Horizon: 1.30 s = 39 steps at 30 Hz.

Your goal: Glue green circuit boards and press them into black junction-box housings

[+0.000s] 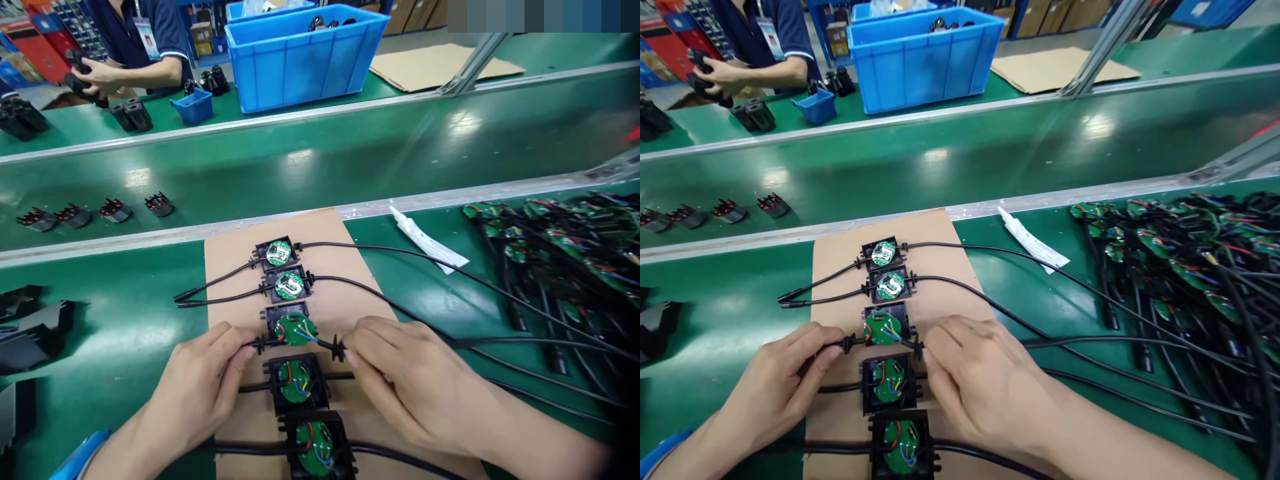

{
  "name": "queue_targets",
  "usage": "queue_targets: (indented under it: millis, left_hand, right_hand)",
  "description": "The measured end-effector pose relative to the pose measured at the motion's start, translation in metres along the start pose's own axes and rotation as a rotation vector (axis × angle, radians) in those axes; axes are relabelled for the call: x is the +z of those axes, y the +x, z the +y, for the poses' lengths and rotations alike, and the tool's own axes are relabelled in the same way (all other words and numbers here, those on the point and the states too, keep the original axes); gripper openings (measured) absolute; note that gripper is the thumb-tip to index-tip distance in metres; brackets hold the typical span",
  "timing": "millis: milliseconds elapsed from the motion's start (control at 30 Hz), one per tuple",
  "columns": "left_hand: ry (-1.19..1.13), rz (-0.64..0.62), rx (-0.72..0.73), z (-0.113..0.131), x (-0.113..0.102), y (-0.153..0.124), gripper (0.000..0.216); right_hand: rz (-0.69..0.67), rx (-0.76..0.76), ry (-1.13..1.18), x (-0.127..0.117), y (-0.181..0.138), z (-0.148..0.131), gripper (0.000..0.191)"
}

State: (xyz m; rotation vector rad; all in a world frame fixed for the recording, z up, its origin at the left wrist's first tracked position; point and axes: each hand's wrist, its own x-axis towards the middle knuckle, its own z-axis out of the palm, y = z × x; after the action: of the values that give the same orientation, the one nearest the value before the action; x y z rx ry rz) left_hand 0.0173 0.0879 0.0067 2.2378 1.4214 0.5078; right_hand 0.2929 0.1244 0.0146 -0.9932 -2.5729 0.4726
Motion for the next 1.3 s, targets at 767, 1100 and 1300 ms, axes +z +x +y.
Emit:
queue_targets:
  millis: [767,1100,1300]
  left_hand:
    - [0.075,-0.131,-0.073,-0.005,0.006,0.03,0.02]
    - [0.069,-0.11,-0.083,0.004,0.009,0.041,0.023]
    - [0.3,-0.102,-0.058,0.002,0.02,0.04,0.017]
  right_hand:
    - [-0.36,0.038,-0.11,0.012,0.045,-0.011,0.02]
    - [-0.302,-0.034,-0.153,0.021,0.039,-0.011,0.023]
    - [-0.316,-0.006,-0.12,0.023,0.04,-0.011,0.025]
